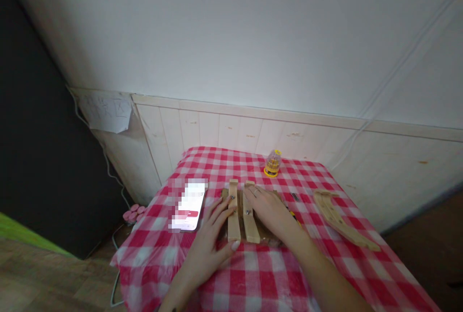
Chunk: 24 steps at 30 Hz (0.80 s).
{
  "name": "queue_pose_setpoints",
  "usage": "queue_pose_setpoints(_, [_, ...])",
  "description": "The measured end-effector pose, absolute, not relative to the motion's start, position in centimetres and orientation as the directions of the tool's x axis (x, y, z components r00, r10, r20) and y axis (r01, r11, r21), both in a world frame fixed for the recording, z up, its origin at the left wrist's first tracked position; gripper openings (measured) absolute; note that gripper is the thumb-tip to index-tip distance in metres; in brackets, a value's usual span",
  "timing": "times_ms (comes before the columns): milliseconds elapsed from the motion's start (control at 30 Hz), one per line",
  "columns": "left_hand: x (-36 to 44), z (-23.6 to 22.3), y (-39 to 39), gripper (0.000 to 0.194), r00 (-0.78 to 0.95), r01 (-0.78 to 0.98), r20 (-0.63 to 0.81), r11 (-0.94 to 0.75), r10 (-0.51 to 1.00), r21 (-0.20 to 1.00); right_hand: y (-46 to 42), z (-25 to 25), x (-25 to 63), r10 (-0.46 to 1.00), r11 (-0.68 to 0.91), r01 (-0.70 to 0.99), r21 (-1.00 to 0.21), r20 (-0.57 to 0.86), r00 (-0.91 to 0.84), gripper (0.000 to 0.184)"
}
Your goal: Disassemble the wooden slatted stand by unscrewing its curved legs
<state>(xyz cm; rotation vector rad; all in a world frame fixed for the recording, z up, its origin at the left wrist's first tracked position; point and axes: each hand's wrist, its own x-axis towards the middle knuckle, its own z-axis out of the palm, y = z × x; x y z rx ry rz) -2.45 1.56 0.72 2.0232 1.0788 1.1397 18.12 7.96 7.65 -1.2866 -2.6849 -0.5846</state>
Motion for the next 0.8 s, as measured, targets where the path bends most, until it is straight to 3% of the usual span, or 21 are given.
queue_pose_setpoints(167, [-2.5,0.7,1.6,0.057,0.312,0.36,0.414,-0.51,0.855,0.781,7.6,8.5,17.7,0.845,0.42,0.879,0.224,0.258,-0.469,0.025])
queue_pose_setpoints(300, [-2.5,0.7,1.7,0.057,0.311,0.357,0.41,-0.505,0.857,0.785,7.3,8.7,17.0,0.896,0.307,0.932,0.192,0.271,-0.351,0.035])
queue_pose_setpoints(667, [-2.4,1.3,1.5,0.055,0.311,0.35,0.371,-0.469,0.875,0.811,7.3,8.3,16.4,0.886,0.337,0.922,0.19,0.268,-0.379,0.022])
queue_pose_setpoints(800, [-2.4,1.1,1.5,0.056,0.303,0.35,0.384,-0.476,0.872,0.807,7.6,7.7,16.7,0.837,0.431,0.88,0.197,0.277,-0.472,0.021])
